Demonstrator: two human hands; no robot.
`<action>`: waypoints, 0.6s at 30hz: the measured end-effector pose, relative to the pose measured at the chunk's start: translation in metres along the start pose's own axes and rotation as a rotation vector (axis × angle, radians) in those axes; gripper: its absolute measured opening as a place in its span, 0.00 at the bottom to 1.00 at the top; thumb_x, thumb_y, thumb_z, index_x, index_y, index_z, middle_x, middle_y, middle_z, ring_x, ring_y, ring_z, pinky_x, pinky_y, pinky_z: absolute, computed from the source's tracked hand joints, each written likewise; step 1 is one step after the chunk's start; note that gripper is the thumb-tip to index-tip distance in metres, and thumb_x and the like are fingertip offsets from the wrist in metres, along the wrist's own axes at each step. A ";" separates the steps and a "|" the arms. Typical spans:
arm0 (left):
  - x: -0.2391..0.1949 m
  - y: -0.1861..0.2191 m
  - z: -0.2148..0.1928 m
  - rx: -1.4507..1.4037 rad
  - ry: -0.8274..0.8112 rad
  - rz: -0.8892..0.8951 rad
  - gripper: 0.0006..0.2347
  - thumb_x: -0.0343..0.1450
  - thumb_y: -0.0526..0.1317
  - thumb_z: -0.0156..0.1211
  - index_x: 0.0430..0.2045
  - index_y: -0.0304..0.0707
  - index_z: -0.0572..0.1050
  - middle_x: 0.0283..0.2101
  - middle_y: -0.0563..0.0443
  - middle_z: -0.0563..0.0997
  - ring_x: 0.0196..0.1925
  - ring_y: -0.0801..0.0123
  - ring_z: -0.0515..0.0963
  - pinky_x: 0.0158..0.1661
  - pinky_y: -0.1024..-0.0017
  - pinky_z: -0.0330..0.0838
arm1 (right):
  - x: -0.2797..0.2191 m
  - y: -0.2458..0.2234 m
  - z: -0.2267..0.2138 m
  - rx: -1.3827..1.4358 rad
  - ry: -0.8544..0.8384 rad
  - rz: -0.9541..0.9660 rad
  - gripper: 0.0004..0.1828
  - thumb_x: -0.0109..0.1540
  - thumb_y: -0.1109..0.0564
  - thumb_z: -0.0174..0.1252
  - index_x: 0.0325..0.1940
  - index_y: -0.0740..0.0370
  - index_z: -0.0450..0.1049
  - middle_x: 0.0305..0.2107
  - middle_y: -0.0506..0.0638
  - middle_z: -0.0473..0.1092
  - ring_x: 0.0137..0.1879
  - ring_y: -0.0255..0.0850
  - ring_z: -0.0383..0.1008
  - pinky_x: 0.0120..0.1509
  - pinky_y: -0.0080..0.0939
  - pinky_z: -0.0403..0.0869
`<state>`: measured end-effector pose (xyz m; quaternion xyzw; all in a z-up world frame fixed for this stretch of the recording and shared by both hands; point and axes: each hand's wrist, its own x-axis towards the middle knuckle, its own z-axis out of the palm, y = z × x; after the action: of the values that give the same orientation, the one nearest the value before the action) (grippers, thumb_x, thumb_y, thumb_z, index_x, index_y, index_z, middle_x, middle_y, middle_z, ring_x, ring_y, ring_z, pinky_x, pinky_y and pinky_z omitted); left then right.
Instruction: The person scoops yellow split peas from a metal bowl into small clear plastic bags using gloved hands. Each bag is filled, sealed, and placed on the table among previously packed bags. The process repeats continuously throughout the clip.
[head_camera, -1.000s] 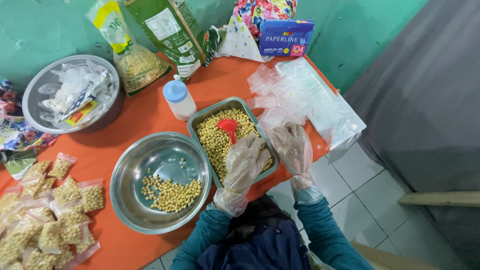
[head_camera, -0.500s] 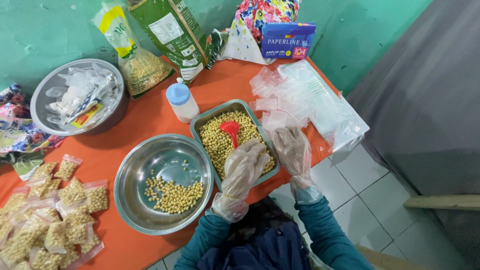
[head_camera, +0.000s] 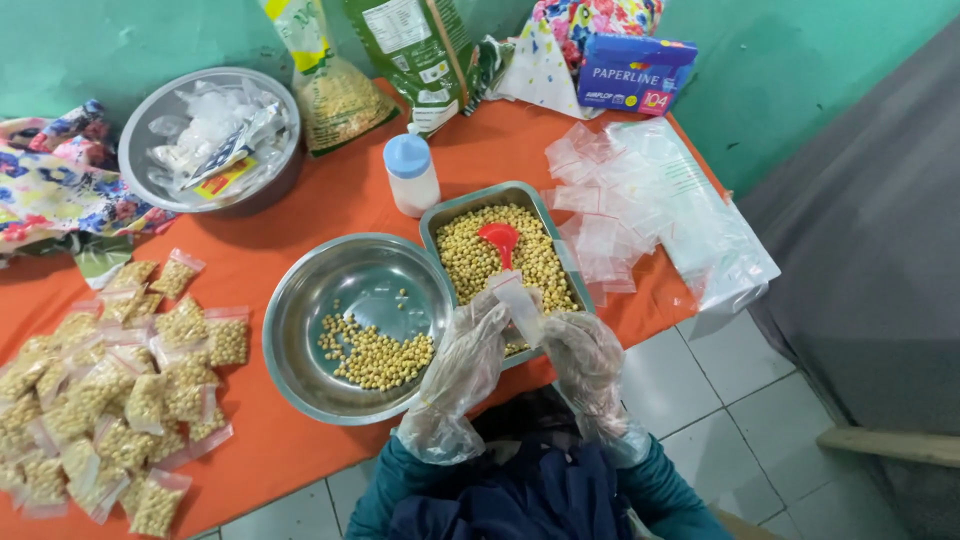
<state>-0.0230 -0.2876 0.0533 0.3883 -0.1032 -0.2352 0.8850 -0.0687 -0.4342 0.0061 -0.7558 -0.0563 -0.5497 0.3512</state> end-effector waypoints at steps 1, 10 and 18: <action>-0.003 0.000 -0.007 0.001 0.013 0.009 0.19 0.75 0.38 0.56 0.60 0.26 0.70 0.49 0.32 0.83 0.48 0.57 0.85 0.40 0.65 0.83 | -0.004 -0.001 0.004 0.013 -0.008 0.000 0.08 0.58 0.59 0.71 0.28 0.65 0.82 0.24 0.57 0.77 0.29 0.49 0.78 0.40 0.42 0.80; -0.039 0.048 -0.020 -0.015 -0.018 0.114 0.19 0.68 0.29 0.63 0.55 0.22 0.75 0.48 0.34 0.84 0.49 0.64 0.83 0.47 0.75 0.80 | -0.040 -0.013 0.006 0.347 -0.248 0.167 0.11 0.63 0.54 0.63 0.37 0.66 0.82 0.36 0.61 0.79 0.40 0.55 0.82 0.48 0.49 0.79; -0.057 0.075 -0.034 0.283 0.068 0.135 0.24 0.55 0.31 0.78 0.47 0.29 0.79 0.45 0.40 0.82 0.44 0.63 0.81 0.41 0.67 0.81 | -0.039 -0.033 0.024 0.376 -0.352 0.304 0.07 0.60 0.61 0.66 0.39 0.68 0.82 0.37 0.60 0.79 0.45 0.56 0.82 0.50 0.51 0.80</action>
<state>-0.0350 -0.1936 0.0851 0.5091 -0.1313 -0.1452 0.8381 -0.0804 -0.3832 -0.0158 -0.7609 -0.1033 -0.3311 0.5484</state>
